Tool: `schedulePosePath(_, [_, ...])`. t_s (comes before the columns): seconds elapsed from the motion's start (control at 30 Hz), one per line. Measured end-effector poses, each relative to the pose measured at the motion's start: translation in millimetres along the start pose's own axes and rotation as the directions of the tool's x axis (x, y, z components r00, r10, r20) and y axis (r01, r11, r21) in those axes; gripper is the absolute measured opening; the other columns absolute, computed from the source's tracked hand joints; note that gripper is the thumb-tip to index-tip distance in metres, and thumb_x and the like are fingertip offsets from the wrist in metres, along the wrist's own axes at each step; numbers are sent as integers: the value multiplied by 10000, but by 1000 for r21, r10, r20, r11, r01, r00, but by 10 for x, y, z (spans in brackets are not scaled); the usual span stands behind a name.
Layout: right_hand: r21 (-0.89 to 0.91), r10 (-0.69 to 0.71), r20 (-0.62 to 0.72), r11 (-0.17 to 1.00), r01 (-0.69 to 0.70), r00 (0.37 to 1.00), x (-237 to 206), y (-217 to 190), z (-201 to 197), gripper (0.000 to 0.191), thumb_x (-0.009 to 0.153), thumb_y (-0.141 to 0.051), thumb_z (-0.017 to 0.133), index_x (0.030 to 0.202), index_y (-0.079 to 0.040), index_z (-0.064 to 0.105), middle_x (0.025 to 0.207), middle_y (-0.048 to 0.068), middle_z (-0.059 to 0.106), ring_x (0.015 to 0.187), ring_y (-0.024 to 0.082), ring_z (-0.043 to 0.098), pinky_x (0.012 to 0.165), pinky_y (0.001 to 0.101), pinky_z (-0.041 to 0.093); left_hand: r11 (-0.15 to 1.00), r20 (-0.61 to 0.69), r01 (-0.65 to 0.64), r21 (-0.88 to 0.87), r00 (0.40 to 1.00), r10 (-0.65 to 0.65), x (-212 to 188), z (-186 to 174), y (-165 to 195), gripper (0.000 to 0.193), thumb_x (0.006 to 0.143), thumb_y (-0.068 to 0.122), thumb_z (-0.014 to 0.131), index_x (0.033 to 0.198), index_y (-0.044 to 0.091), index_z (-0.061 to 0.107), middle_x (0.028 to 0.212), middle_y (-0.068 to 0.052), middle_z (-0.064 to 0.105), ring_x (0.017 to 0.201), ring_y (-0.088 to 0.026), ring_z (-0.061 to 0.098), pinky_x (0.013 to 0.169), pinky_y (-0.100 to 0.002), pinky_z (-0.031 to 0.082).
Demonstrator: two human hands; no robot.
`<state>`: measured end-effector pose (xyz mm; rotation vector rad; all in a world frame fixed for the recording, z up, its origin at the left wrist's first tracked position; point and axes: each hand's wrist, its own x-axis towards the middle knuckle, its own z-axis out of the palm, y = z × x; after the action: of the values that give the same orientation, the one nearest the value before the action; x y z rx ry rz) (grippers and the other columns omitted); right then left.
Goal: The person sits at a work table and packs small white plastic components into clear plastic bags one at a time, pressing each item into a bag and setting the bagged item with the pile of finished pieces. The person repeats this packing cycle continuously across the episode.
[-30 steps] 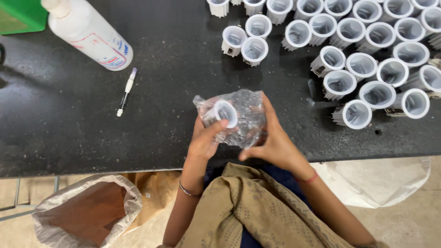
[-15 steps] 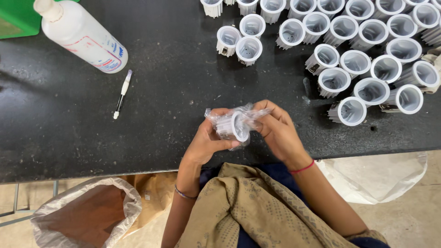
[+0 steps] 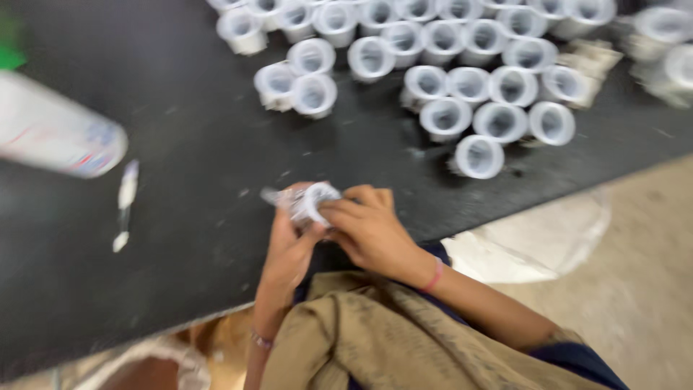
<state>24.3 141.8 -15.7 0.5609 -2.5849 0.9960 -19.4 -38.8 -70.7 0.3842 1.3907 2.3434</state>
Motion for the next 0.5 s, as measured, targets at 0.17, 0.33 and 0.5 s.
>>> schedulePosePath(0.17, [40,57,-16,998,-56,998,-96,253,-162,324,767,-56,762,1075,-137,702,1030,-22,685,1035,258,583,898,440,362,988,62,142,-60,988,-139,102,282,68,846,922,364,747,1533,56,248,1547,-167,409,1363,-297,504,1072,-502,481])
schedulePosePath(0.33, [-100,77,-388,987,-125,919,-232,850,-800,395,751,58,710,1105,-115,682,1069,64,641,1084,305,543,965,451,383,994,130,63,91,989,-75,188,332,240,1005,905,459,743,1617,65,154,1646,-229,268,1420,-417,477,1125,-556,451])
schedulePosePath(0.5, [-430,77,-675,767,-476,734,-408,2120,-2000,327,909,-14,855,1190,-90,706,1094,79,659,1072,309,552,918,492,383,983,-52,89,161,995,-82,92,116,319,862,931,326,671,1613,47,224,1599,-256,354,1339,-431,523,1071,-549,472])
